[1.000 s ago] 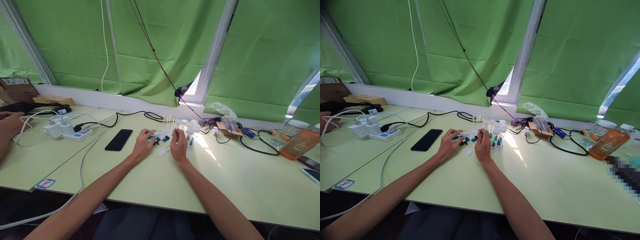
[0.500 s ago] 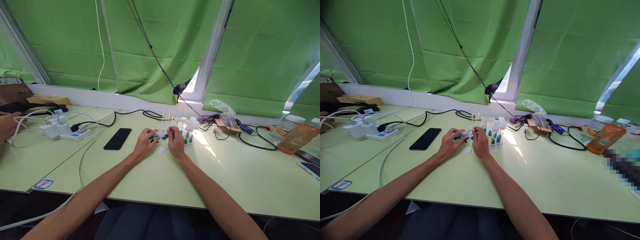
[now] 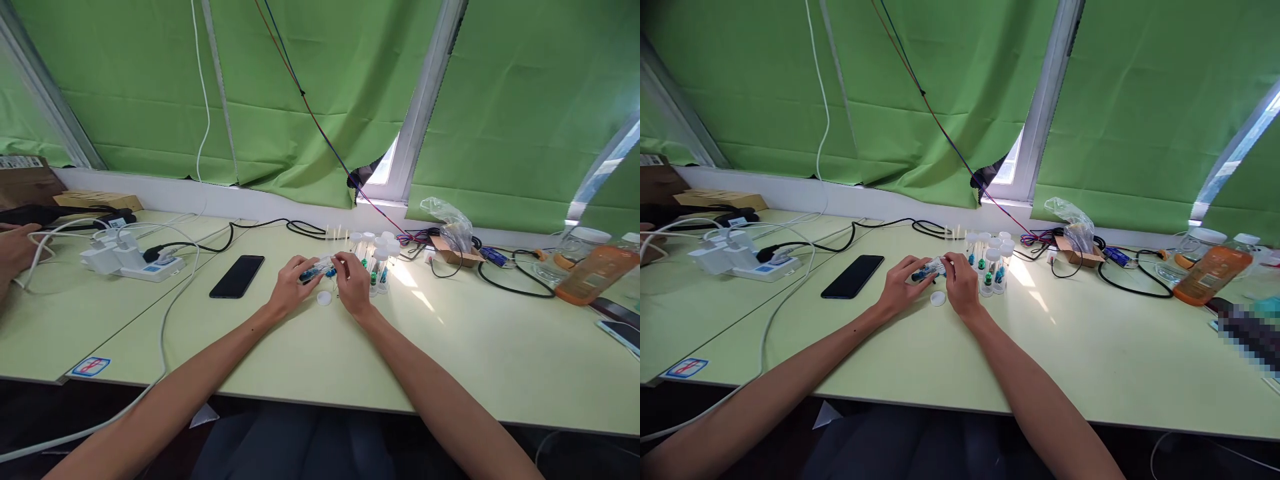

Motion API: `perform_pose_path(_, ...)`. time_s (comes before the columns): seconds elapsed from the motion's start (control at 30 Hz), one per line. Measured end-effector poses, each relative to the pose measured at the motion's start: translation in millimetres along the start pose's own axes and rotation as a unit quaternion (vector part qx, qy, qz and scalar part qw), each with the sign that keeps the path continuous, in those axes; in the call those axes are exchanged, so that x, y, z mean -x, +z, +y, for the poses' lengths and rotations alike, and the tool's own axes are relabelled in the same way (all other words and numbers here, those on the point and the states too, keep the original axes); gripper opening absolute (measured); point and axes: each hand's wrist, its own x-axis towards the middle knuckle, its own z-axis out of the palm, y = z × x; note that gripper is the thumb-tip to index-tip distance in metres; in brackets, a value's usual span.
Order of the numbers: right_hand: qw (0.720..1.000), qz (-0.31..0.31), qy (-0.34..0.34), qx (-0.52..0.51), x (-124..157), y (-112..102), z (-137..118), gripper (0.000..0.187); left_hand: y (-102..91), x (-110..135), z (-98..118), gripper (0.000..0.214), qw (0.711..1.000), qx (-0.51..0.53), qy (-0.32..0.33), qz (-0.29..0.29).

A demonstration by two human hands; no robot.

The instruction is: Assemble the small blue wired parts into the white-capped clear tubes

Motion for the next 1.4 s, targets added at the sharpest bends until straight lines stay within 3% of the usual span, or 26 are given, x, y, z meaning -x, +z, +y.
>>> perform_pose_path(0.17, 1.0, 0.026, -0.004, 0.005, -1.9, -2.9, -5.2, 0.022, -0.8, -1.8, -1.4, 0.026, 0.999, 0.015, -0.013, 0.038)
perform_pose_path(0.23, 1.0, 0.004, 0.003, 0.009, -2.1, -3.5, -4.4, 0.022, -1.2, -2.9, -2.0, 0.026, 0.998, 0.013, -0.022, 0.054)
perform_pose_path(0.37, 0.987, -0.146, 0.02, 0.066, -1.5, -2.5, 1.7, 0.021, -0.9, -5.0, -3.1, 0.026, 0.995, 0.011, -0.055, 0.079)
perform_pose_path(0.53, 0.911, -0.357, 0.046, 0.2, -0.2, -1.9, 2.1, 0.04, -0.4, -7.0, -3.6, 0.027, 0.984, 0.041, -0.143, 0.097)
perform_pose_path(0.63, 0.877, -0.413, 0.052, 0.241, -1.2, -5.2, -7.0, 0.051, -1.5, -7.2, -1.5, 0.029, 0.977, 0.069, -0.184, 0.079)
perform_pose_path(0.8, 0.843, -0.473, 0.041, 0.254, -3.3, -11.7, -21.8, 0.063, -1.7, -6.4, 2.6, 0.031, 0.954, 0.165, -0.245, 0.052)
perform_pose_path(1.07, 0.832, -0.494, 0.022, 0.254, 0.0, -8.6, -22.2, 0.048, 4.8, -4.9, -1.4, 0.033, 0.917, 0.286, -0.279, 0.007)
perform_pose_path(1.4, 0.846, -0.47, 0.035, 0.251, 2.7, -7.3, -17.6, 0.039, 5.5, -2.4, -0.9, 0.033, 0.925, 0.26, -0.275, -0.045)
